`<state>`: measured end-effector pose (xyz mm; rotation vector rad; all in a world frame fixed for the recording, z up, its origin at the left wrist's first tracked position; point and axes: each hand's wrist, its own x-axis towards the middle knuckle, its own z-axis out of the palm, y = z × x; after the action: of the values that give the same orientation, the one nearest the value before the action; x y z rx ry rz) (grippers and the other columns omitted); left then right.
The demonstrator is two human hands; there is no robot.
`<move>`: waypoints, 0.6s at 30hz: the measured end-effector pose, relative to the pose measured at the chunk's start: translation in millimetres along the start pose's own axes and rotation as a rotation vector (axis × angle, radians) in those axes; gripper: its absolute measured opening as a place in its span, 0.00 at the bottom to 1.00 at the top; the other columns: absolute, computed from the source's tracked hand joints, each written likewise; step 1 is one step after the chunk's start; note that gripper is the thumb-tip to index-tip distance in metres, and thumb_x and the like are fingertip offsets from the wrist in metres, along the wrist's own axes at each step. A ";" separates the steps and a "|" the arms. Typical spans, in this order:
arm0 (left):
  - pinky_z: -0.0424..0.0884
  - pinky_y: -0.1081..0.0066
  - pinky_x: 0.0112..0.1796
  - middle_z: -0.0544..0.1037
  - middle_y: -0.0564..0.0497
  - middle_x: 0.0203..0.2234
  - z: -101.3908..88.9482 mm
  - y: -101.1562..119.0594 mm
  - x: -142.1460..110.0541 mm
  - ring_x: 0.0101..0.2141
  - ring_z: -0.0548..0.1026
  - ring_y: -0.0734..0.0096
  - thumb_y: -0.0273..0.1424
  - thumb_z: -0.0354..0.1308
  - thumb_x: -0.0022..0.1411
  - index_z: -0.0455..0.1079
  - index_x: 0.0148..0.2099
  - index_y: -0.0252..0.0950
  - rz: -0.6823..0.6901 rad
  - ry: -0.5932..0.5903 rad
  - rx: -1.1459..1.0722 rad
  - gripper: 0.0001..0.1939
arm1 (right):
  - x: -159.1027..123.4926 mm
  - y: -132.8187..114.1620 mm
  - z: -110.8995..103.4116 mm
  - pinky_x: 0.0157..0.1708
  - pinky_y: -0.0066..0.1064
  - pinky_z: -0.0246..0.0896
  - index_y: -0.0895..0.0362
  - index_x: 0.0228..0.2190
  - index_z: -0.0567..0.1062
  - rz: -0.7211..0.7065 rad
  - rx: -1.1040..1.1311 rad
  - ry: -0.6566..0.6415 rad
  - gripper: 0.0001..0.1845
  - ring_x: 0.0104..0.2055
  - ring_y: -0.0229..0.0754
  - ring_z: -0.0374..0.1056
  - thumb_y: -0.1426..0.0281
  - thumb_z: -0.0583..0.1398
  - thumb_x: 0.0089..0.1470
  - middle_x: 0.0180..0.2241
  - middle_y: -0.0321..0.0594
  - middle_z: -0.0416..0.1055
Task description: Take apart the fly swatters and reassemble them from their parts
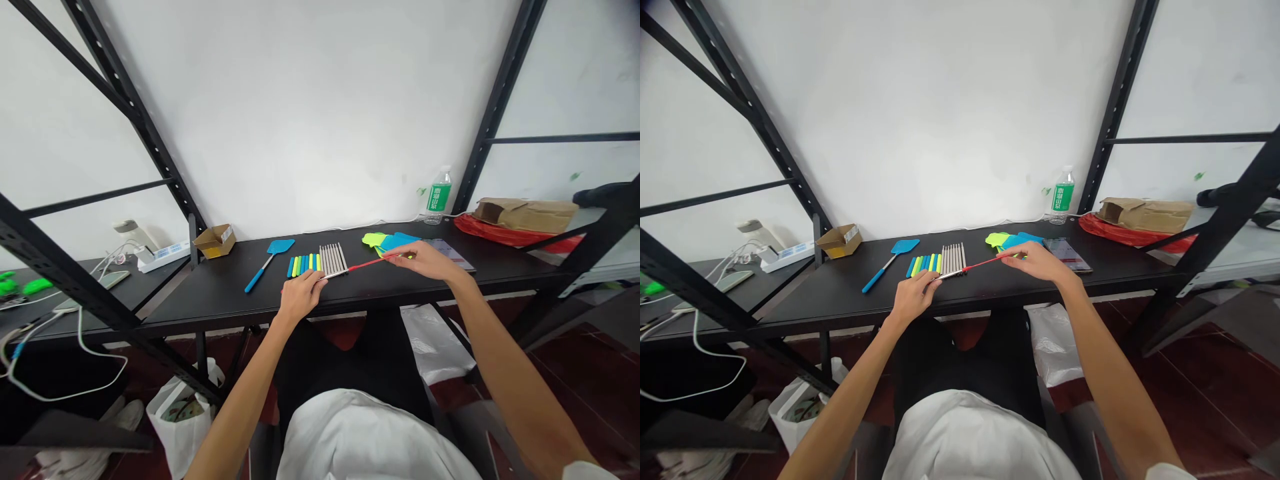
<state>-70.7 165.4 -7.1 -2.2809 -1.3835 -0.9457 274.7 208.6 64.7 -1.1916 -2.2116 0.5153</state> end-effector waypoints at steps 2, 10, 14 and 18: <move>0.62 0.73 0.30 0.79 0.52 0.39 -0.3 0.2 0.2 0.36 0.76 0.71 0.39 0.47 0.73 0.71 0.47 0.42 0.001 0.002 0.003 0.13 | -0.6 -0.9 -0.2 0.29 0.35 0.57 0.47 0.40 0.83 0.003 0.001 -0.007 0.24 0.31 0.46 0.68 0.45 0.57 0.55 0.33 0.38 0.78; 0.63 0.73 0.31 0.79 0.51 0.39 -0.1 0.0 -0.3 0.36 0.76 0.70 0.39 0.46 0.73 0.71 0.47 0.42 -0.015 0.005 -0.014 0.14 | -1.5 -9.3 1.0 0.25 0.33 0.50 0.55 0.21 0.78 0.005 0.078 -0.080 0.29 0.25 0.40 0.62 0.45 0.56 0.55 0.26 0.40 0.76; 0.63 0.73 0.32 0.79 0.51 0.40 0.3 0.1 -0.5 0.37 0.77 0.70 0.40 0.46 0.73 0.71 0.48 0.42 -0.026 0.000 -0.017 0.14 | -1.3 -11.6 2.9 0.25 0.33 0.49 0.56 0.20 0.77 0.015 0.075 -0.088 0.30 0.23 0.38 0.59 0.44 0.56 0.55 0.21 0.38 0.71; 0.63 0.73 0.32 0.80 0.51 0.40 -0.5 0.6 -0.3 0.36 0.76 0.70 0.40 0.46 0.73 0.71 0.47 0.42 -0.037 0.004 -0.034 0.14 | 0.3 -9.6 5.0 0.26 0.34 0.53 0.55 0.22 0.77 0.001 0.072 -0.071 0.29 0.25 0.41 0.63 0.45 0.56 0.56 0.23 0.38 0.72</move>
<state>-70.4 164.6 -6.9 -2.2847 -1.4229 -0.9915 265.3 203.4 66.5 -1.1530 -2.2320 0.6410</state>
